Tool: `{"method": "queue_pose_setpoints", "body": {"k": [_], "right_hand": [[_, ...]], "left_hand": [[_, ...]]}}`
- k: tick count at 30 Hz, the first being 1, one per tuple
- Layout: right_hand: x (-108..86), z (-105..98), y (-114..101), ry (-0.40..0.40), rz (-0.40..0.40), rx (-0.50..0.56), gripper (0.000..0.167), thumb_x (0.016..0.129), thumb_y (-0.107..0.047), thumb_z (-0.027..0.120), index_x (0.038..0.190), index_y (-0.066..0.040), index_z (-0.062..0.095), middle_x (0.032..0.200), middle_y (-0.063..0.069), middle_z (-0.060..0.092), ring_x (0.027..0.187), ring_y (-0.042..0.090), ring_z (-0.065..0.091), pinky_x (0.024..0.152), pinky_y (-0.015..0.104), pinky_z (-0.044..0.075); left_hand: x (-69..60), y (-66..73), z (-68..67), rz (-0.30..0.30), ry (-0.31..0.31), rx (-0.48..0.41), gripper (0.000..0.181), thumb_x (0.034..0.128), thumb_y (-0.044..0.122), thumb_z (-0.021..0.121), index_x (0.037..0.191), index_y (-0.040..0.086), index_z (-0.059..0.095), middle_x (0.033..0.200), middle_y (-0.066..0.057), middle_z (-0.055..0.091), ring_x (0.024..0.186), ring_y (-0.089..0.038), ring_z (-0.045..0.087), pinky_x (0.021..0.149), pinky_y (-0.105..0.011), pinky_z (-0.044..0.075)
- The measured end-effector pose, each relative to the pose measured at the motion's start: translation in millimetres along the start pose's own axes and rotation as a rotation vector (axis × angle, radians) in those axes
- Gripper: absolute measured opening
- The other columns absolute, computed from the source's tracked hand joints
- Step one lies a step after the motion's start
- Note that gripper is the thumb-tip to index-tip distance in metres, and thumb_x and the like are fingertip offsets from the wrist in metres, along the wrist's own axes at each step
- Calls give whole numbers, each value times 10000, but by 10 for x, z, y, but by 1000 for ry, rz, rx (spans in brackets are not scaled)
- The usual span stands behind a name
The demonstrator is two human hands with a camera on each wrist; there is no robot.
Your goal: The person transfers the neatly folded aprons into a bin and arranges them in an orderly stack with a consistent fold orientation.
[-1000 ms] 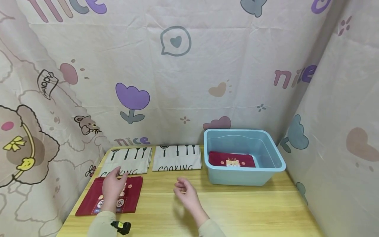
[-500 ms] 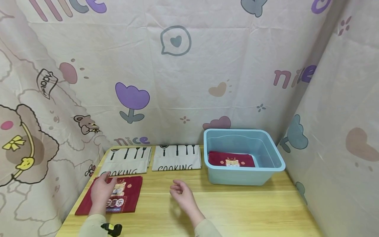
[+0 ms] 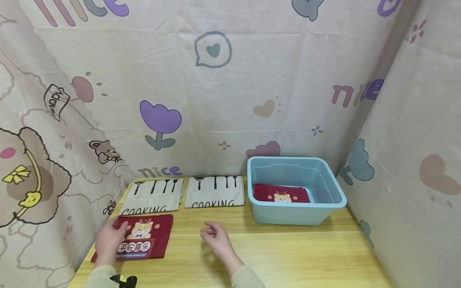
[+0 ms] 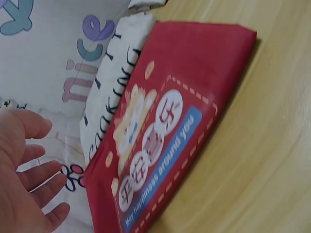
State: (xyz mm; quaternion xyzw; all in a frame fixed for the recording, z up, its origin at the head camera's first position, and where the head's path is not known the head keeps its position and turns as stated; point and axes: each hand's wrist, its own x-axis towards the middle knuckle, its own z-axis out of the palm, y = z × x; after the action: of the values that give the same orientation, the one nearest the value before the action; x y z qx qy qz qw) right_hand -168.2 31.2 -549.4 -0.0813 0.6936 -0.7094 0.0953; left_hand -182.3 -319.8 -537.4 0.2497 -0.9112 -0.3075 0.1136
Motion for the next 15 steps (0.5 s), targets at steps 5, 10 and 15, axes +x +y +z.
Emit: {"method": "queue_pose_setpoints", "body": {"k": [5,10,15], "right_hand": [[-5,52,16,-7,26,16,445,941,-56,636,1320,127,490,1101,184,656,958,237,615,845,522,537],[-4,100,32,-14,46,42,440,949,-68,629,1315,131,487,1102,201,660,989,354,642,843,526,540],[17,153,52,-23,71,76,458,956,-97,633,1317,138,477,1080,165,670,973,363,655,833,524,545]], "left_hand": [[58,-149,-55,-39,-22,27,551,962,238,553,1363,-121,435,1338,-382,453,1183,-555,447,941,-666,370],[74,-248,-103,-53,-18,36,532,952,215,552,1342,-130,444,1284,-388,482,1124,-554,484,954,-639,377],[74,-280,-140,-85,-28,34,531,950,202,567,1334,-141,436,1259,-398,475,1120,-556,471,972,-635,368]]}}
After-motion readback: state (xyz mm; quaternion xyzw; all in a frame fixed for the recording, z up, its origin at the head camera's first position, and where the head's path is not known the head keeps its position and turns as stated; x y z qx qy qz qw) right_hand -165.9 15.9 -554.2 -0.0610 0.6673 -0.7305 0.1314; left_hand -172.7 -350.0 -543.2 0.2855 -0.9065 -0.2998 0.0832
